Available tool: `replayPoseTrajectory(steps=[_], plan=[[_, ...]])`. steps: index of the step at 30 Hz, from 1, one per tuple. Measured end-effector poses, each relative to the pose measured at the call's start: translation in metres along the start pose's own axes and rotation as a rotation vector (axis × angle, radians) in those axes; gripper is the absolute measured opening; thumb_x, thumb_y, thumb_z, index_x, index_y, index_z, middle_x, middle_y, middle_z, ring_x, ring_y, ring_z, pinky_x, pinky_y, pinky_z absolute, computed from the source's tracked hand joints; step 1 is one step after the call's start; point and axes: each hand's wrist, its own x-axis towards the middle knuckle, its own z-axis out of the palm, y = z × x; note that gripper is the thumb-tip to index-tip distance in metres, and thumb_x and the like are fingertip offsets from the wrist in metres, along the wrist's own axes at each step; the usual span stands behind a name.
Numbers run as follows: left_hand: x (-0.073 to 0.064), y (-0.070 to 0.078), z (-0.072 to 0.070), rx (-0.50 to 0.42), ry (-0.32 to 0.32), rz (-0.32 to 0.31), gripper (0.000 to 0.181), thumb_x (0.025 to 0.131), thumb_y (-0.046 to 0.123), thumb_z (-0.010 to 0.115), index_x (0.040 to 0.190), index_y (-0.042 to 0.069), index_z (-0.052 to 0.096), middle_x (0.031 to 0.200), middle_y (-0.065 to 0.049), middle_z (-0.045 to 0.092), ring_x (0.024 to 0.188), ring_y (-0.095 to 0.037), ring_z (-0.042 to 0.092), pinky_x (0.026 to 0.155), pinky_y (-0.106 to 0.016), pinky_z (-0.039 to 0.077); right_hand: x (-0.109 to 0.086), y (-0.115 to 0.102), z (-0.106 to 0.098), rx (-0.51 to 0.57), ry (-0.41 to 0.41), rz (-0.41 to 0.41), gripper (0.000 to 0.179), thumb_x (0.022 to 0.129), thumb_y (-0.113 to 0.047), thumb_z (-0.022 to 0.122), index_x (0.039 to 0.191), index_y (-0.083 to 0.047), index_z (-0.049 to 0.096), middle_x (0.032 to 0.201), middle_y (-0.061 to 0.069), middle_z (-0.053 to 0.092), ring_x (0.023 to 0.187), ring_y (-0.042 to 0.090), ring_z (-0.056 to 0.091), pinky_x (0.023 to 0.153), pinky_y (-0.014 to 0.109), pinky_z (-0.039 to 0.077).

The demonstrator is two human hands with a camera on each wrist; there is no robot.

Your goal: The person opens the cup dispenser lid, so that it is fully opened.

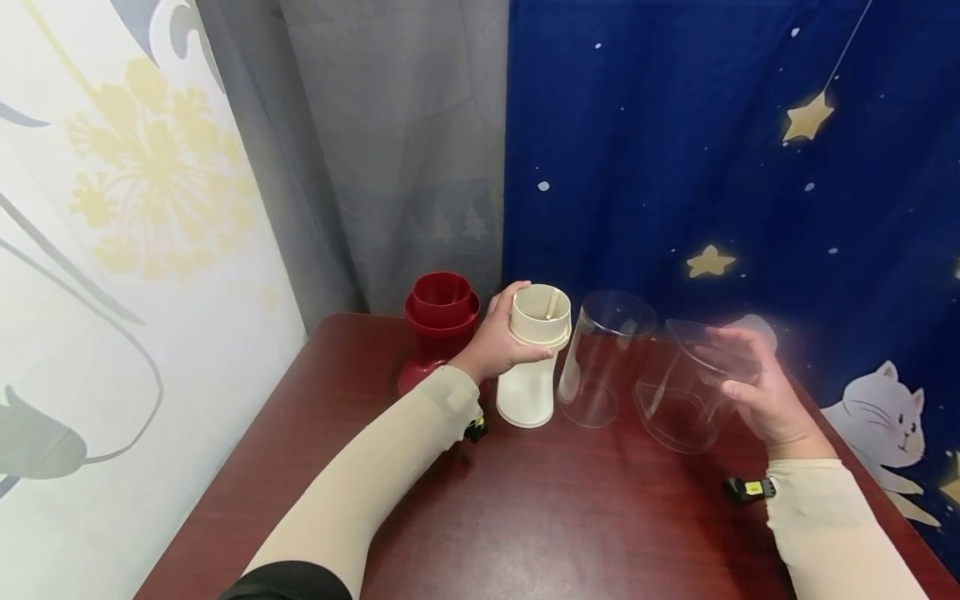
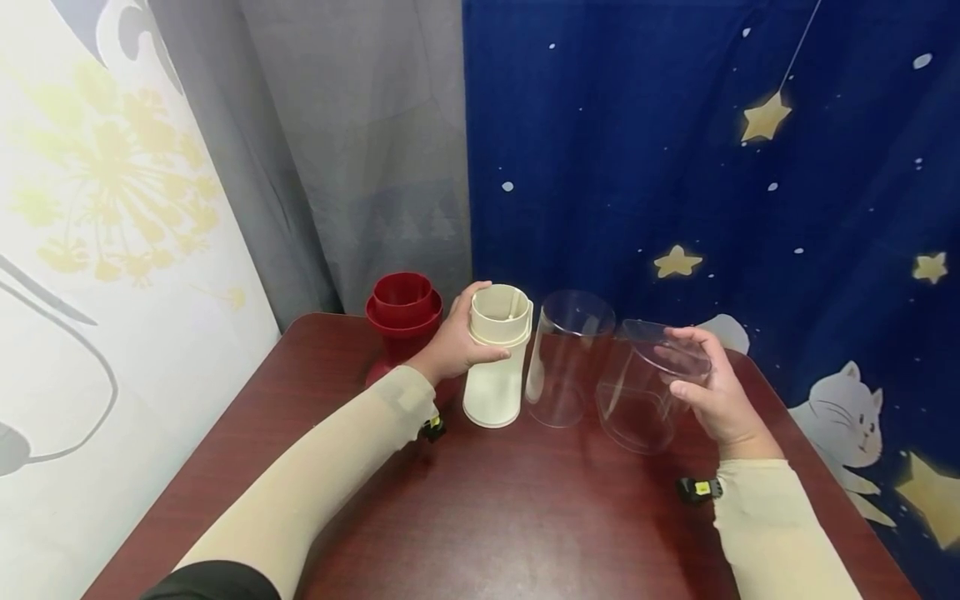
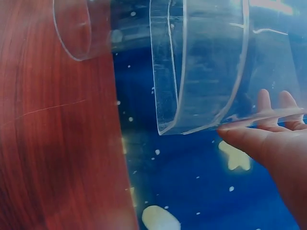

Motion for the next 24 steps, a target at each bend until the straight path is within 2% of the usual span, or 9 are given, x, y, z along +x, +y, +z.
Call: replayPoseTrajectory(steps=[3,8,16,24], plan=[[0.000,0.000,0.000,-0.002,0.002,-0.004,0.117,0.069,0.027,0.101,0.159,0.046,0.028,0.157,-0.007,0.034,0.129,-0.027,0.053,0.104,-0.046,0.055,-0.002,0.005,-0.003,-0.031,0.054,0.052,0.061,0.091,0.017,0.053,0.149,0.000,0.045,0.149,0.009,0.059,0.134,0.021,0.063,0.101,0.032,0.058],[0.000,0.000,0.001,0.000,-0.006,0.000,0.117,0.070,0.028,0.100,0.161,0.042,0.027,0.158,-0.008,0.033,0.129,-0.027,0.053,0.105,-0.046,0.054,-0.007,0.015,-0.008,-0.018,0.130,0.094,0.057,0.093,0.013,0.057,0.146,-0.005,0.049,0.143,0.006,0.064,0.131,0.018,0.065,0.098,0.030,0.059],[-0.001,0.002,0.001,-0.004,-0.005,-0.014,0.116,0.071,0.026,0.100,0.160,0.045,0.028,0.158,-0.005,0.033,0.129,-0.026,0.052,0.105,-0.047,0.054,-0.010,0.032,-0.014,-0.066,0.252,0.157,0.054,0.092,0.012,0.056,0.141,-0.010,0.053,0.140,-0.001,0.063,0.125,0.010,0.066,0.090,0.026,0.059],[-0.001,0.002,0.000,-0.001,-0.001,-0.019,0.114,0.072,0.026,0.099,0.158,0.047,0.028,0.158,-0.006,0.033,0.129,-0.026,0.052,0.105,-0.046,0.054,-0.007,0.047,-0.019,-0.126,0.273,0.226,0.056,0.093,0.011,0.054,0.143,-0.015,0.051,0.139,-0.002,0.058,0.122,0.007,0.063,0.085,0.021,0.058]])
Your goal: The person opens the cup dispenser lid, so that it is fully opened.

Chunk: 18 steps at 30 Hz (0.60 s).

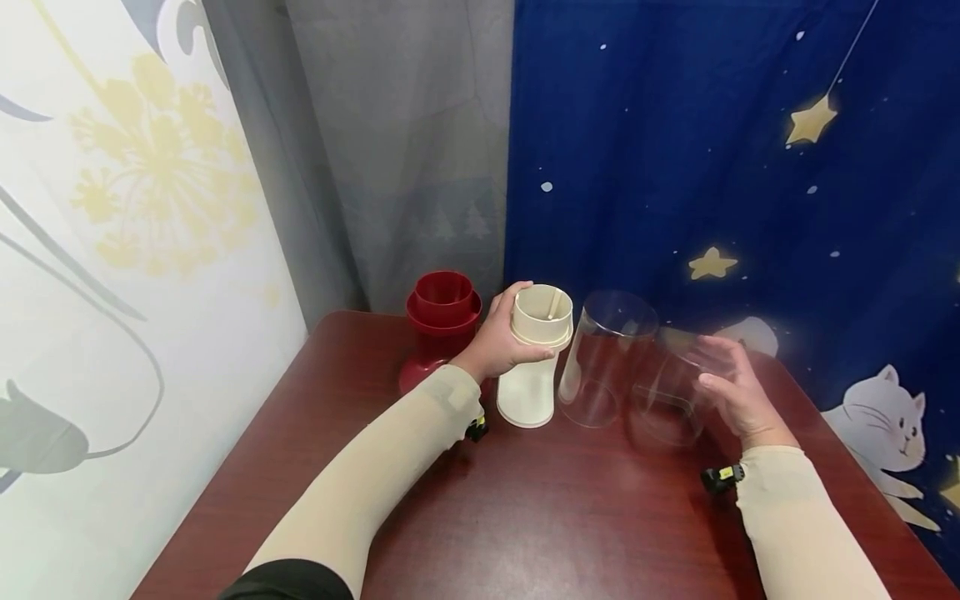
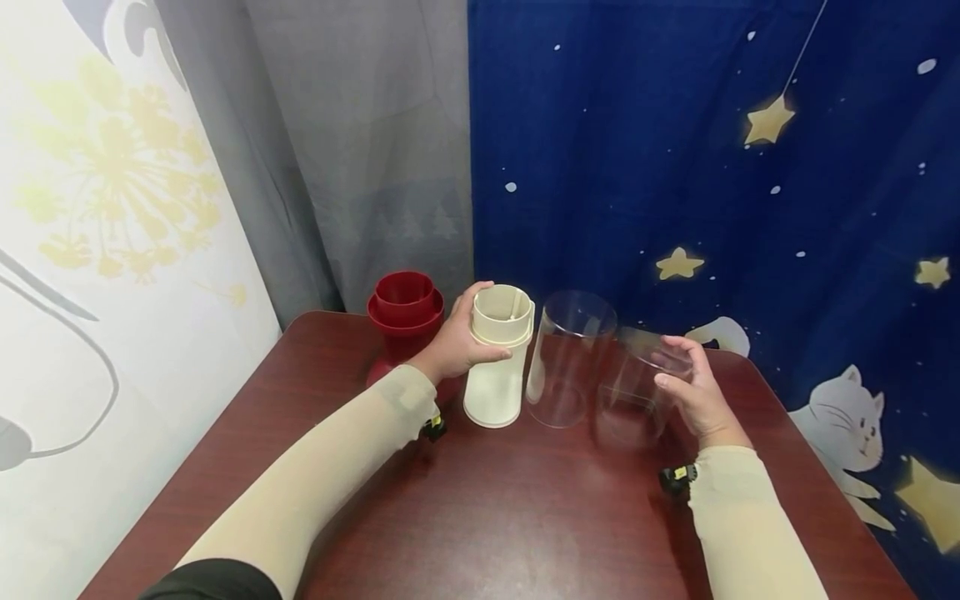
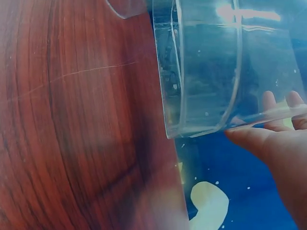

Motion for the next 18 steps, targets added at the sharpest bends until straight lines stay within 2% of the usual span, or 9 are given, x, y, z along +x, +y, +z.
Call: replayPoseTrajectory(steps=[7,11,18], plan=[[0.000,0.000,0.000,-0.001,0.002,-0.002,0.116,0.071,0.026,0.100,0.159,0.046,0.027,0.158,-0.006,0.033,0.129,-0.027,0.052,0.106,-0.048,0.054,0.007,0.008,0.003,0.018,-0.013,0.029,0.054,0.095,0.009,0.052,0.142,-0.018,0.051,0.133,-0.004,0.063,0.119,0.006,0.063,0.081,0.020,0.057],[0.000,0.000,0.000,-0.006,-0.003,-0.001,0.116,0.071,0.024,0.100,0.160,0.043,0.027,0.159,-0.007,0.032,0.129,-0.027,0.052,0.105,-0.047,0.054,0.011,0.011,0.004,0.012,-0.015,0.050,0.054,0.096,0.009,0.052,0.141,-0.020,0.051,0.133,-0.004,0.060,0.119,0.006,0.062,0.079,0.019,0.056],[-0.002,0.003,0.002,0.000,0.001,-0.001,0.116,0.071,0.023,0.099,0.159,0.044,0.028,0.159,-0.007,0.033,0.129,-0.027,0.052,0.104,-0.047,0.055,0.015,0.016,0.004,-0.013,0.004,0.100,0.052,0.096,0.005,0.053,0.142,-0.020,0.051,0.133,-0.005,0.057,0.122,0.007,0.059,0.085,0.019,0.054]])
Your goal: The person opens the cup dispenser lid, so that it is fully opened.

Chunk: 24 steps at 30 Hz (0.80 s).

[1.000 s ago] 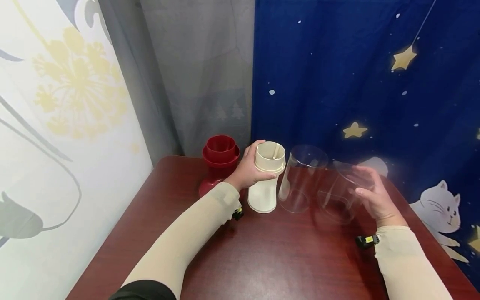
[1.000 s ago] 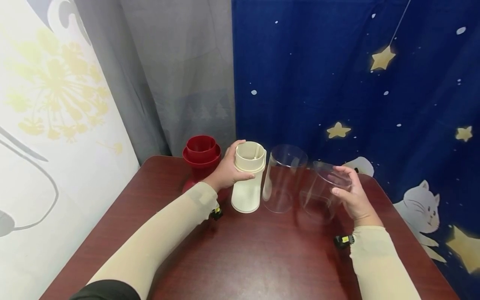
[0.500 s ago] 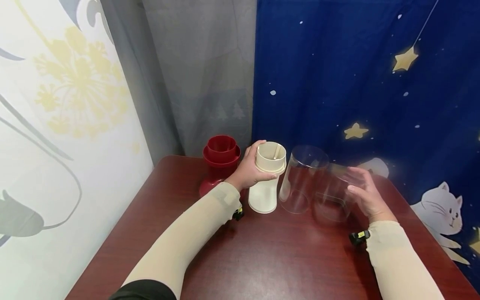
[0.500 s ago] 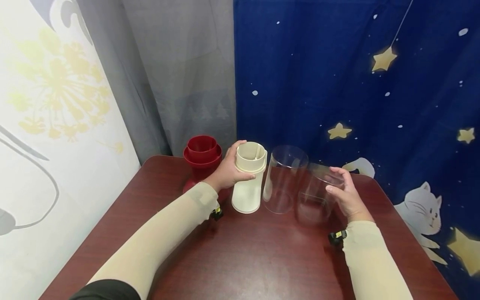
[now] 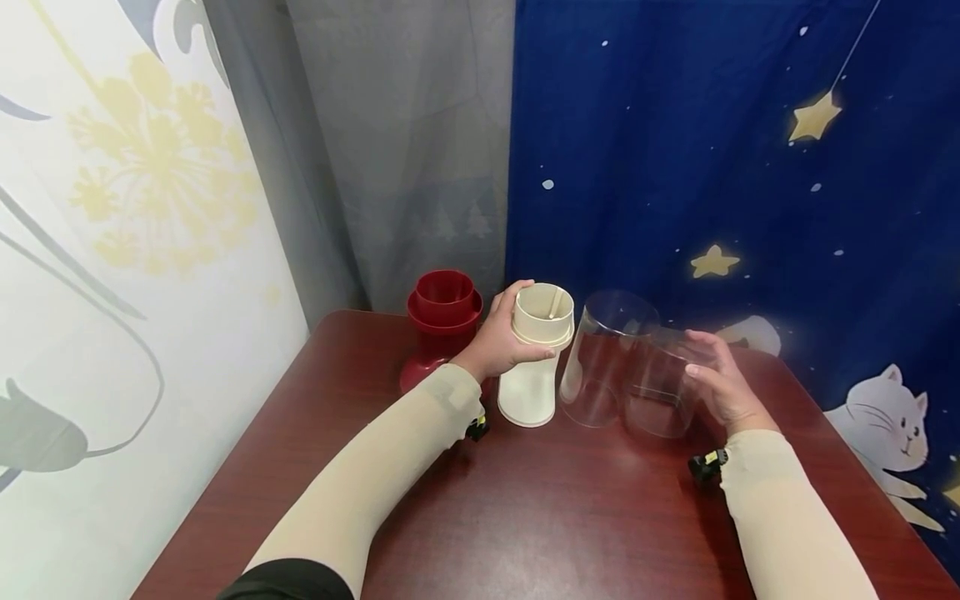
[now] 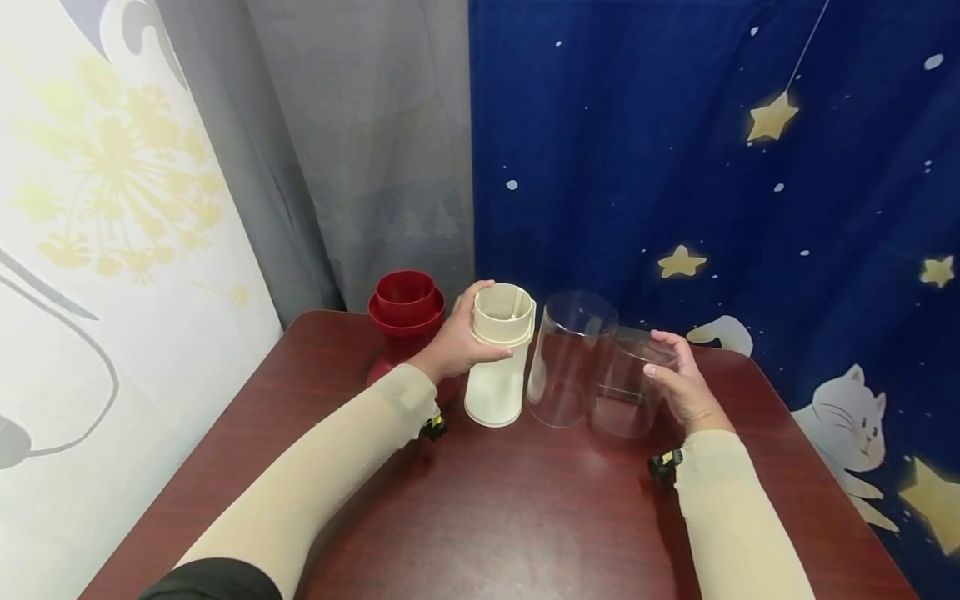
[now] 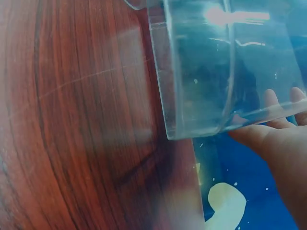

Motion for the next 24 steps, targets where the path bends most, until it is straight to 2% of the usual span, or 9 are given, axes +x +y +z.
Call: replayPoseTrajectory(steps=[5,11,16,19,22,24], plan=[[0.0010,0.0009,-0.0003,-0.001,-0.007,0.000,0.116,0.071,0.023,0.099,0.160,0.042,0.028,0.159,-0.007,0.032,0.129,-0.027,0.052,0.105,-0.047,0.055,0.0023,0.0023,-0.0015,-0.018,0.000,0.022,0.052,0.096,0.003,0.053,0.141,-0.022,0.052,0.132,-0.006,0.054,0.122,0.006,0.057,0.090,0.019,0.052],[0.0016,0.0009,-0.0015,0.002,-0.006,-0.012,0.116,0.071,0.025,0.100,0.159,0.045,0.027,0.157,-0.006,0.033,0.129,-0.027,0.052,0.104,-0.047,0.055,0.0042,0.0040,-0.0051,-0.021,-0.003,0.062,0.051,0.097,-0.003,0.048,0.143,-0.026,0.051,0.133,-0.008,0.053,0.124,0.006,0.054,0.094,0.023,0.047],[0.0018,0.0003,-0.0015,0.003,-0.007,-0.010,0.116,0.071,0.025,0.100,0.159,0.046,0.027,0.157,-0.006,0.033,0.129,-0.027,0.052,0.105,-0.047,0.055,0.0039,0.0038,-0.0079,-0.021,-0.025,0.107,0.042,0.104,-0.021,0.039,0.145,-0.029,0.048,0.137,-0.011,0.054,0.126,0.007,0.053,0.101,0.036,0.037],[0.0016,0.0003,-0.0015,0.000,-0.005,-0.008,0.116,0.071,0.025,0.100,0.159,0.045,0.028,0.157,-0.005,0.034,0.128,-0.027,0.052,0.105,-0.047,0.055,0.0037,0.0021,-0.0073,-0.032,-0.034,0.130,0.040,0.108,-0.032,0.035,0.147,-0.031,0.047,0.138,-0.015,0.057,0.126,0.006,0.055,0.111,0.045,0.031],[0.0012,0.0007,-0.0018,-0.001,-0.005,-0.008,0.116,0.071,0.025,0.100,0.159,0.045,0.028,0.158,-0.005,0.033,0.128,-0.027,0.052,0.104,-0.047,0.055,0.0046,0.0000,-0.0057,-0.025,-0.027,0.149,0.039,0.109,-0.030,0.034,0.145,-0.032,0.048,0.135,-0.017,0.059,0.124,0.005,0.056,0.124,0.058,0.018],[0.0012,0.0004,-0.0019,-0.001,-0.006,-0.007,0.116,0.071,0.025,0.100,0.159,0.045,0.028,0.157,-0.005,0.034,0.129,-0.026,0.052,0.104,-0.047,0.055,0.0053,-0.0010,-0.0041,-0.012,-0.022,0.154,0.039,0.108,-0.024,0.034,0.144,-0.032,0.049,0.133,-0.018,0.060,0.123,0.004,0.055,0.126,0.065,0.007]])
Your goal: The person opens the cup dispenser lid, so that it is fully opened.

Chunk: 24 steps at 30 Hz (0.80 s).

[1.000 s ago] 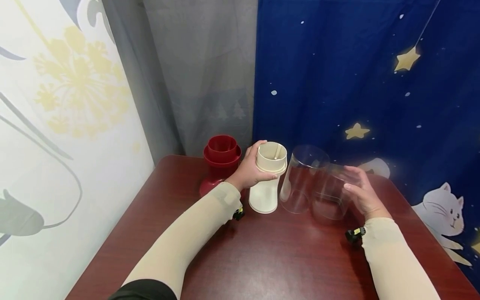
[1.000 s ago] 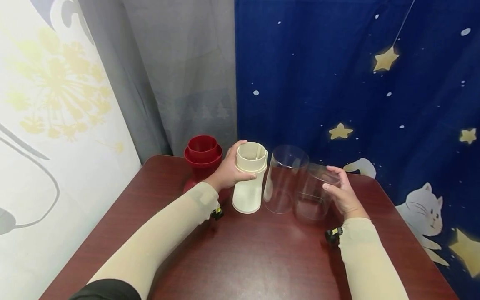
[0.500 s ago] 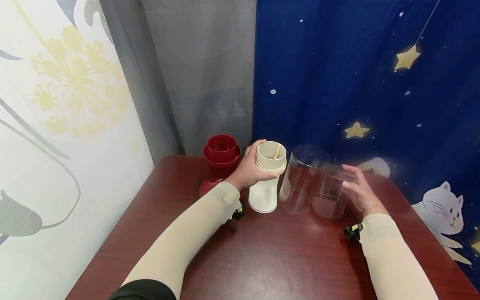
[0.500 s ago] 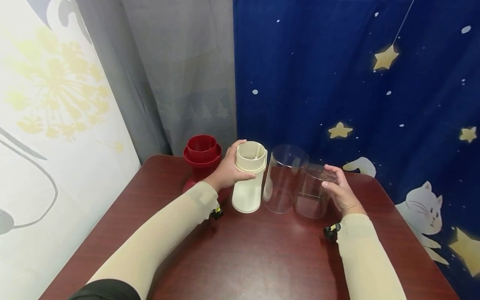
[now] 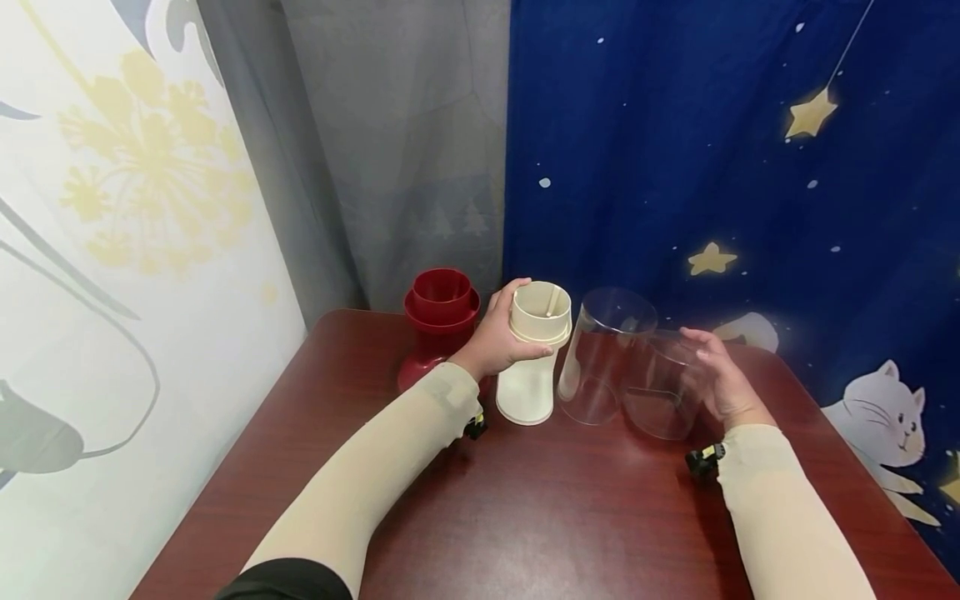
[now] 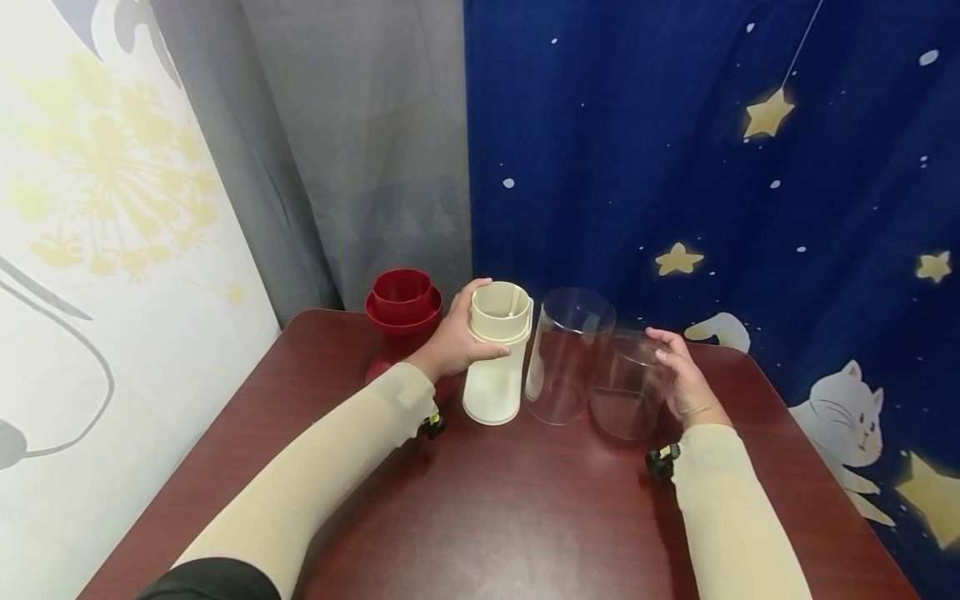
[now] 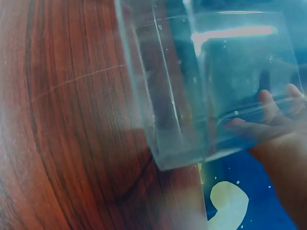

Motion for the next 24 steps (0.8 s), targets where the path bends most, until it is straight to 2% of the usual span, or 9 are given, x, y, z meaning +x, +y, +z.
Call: replayPoseTrajectory(steps=[2,4,6,8,11,15,19,21,24], plan=[[0.0005,-0.0004,0.0003,0.000,0.001,0.002,0.115,0.071,0.025,0.100,0.159,0.045,0.028,0.157,-0.005,0.034,0.128,-0.026,0.052,0.104,-0.046,0.055,0.0005,-0.0001,0.0007,0.013,0.008,0.001,0.041,0.106,-0.021,0.035,0.143,-0.032,0.050,0.132,-0.019,0.061,0.124,0.003,0.055,0.126,0.067,0.003],[0.0011,-0.0011,0.0004,-0.001,0.005,0.002,0.115,0.071,0.024,0.100,0.159,0.045,0.028,0.157,-0.005,0.034,0.128,-0.026,0.052,0.104,-0.046,0.055,0.0007,0.0001,0.0020,0.020,0.016,-0.001,0.041,0.106,-0.019,0.036,0.142,-0.032,0.050,0.133,-0.018,0.061,0.126,0.003,0.054,0.126,0.063,0.008],[0.0016,-0.0014,0.0006,-0.002,0.008,0.002,0.115,0.071,0.024,0.100,0.159,0.045,0.028,0.156,-0.005,0.034,0.128,-0.026,0.053,0.104,-0.047,0.055,0.0007,0.0010,0.0025,0.014,0.025,-0.009,0.042,0.105,-0.019,0.036,0.142,-0.032,0.051,0.136,-0.018,0.059,0.129,0.003,0.052,0.123,0.053,0.019],[0.0021,-0.0018,0.0008,-0.002,0.010,0.003,0.116,0.070,0.024,0.100,0.159,0.046,0.028,0.156,-0.005,0.035,0.128,-0.026,0.053,0.104,-0.047,0.055,0.0004,0.0023,0.0029,0.020,0.037,-0.026,0.042,0.105,-0.016,0.036,0.141,-0.031,0.052,0.138,-0.016,0.057,0.130,0.004,0.050,0.114,0.041,0.031],[0.0025,-0.0020,0.0012,-0.002,0.009,0.007,0.116,0.070,0.025,0.100,0.159,0.046,0.028,0.156,-0.005,0.035,0.128,-0.026,0.053,0.104,-0.047,0.055,-0.0002,0.0044,0.0042,0.036,0.049,-0.073,0.044,0.102,-0.011,0.036,0.141,-0.026,0.052,0.138,-0.012,0.057,0.130,0.007,0.049,0.101,0.028,0.041],[0.0030,-0.0032,0.0014,0.002,0.009,0.012,0.115,0.071,0.024,0.100,0.159,0.045,0.028,0.156,-0.005,0.035,0.128,-0.026,0.053,0.104,-0.047,0.055,-0.0002,0.0073,0.0067,0.071,0.055,-0.133,0.046,0.098,-0.004,0.038,0.137,-0.021,0.054,0.134,-0.009,0.059,0.125,0.009,0.053,0.095,0.022,0.050],[0.0034,-0.0045,0.0011,0.004,0.010,0.013,0.115,0.071,0.024,0.100,0.159,0.044,0.029,0.156,-0.006,0.034,0.128,-0.026,0.053,0.104,-0.047,0.054,-0.0006,0.0092,0.0084,0.080,0.060,-0.145,0.050,0.094,0.000,0.038,0.135,-0.021,0.055,0.136,-0.010,0.058,0.126,0.011,0.050,0.099,0.024,0.048],[0.0034,-0.0048,0.0009,0.004,0.008,0.014,0.114,0.071,0.025,0.099,0.159,0.045,0.029,0.157,-0.006,0.034,0.128,-0.026,0.053,0.104,-0.047,0.055,-0.0011,0.0097,0.0091,0.064,0.070,-0.126,0.052,0.093,0.001,0.037,0.136,-0.023,0.053,0.140,-0.010,0.055,0.130,0.012,0.047,0.103,0.026,0.042],[0.0030,-0.0034,0.0012,0.004,0.007,0.010,0.115,0.071,0.026,0.099,0.159,0.045,0.029,0.157,-0.005,0.034,0.128,-0.026,0.053,0.104,-0.047,0.055,-0.0027,0.0085,0.0094,0.039,0.081,-0.090,0.054,0.093,0.001,0.037,0.138,-0.026,0.050,0.146,-0.011,0.049,0.135,0.013,0.042,0.118,0.038,0.029]])
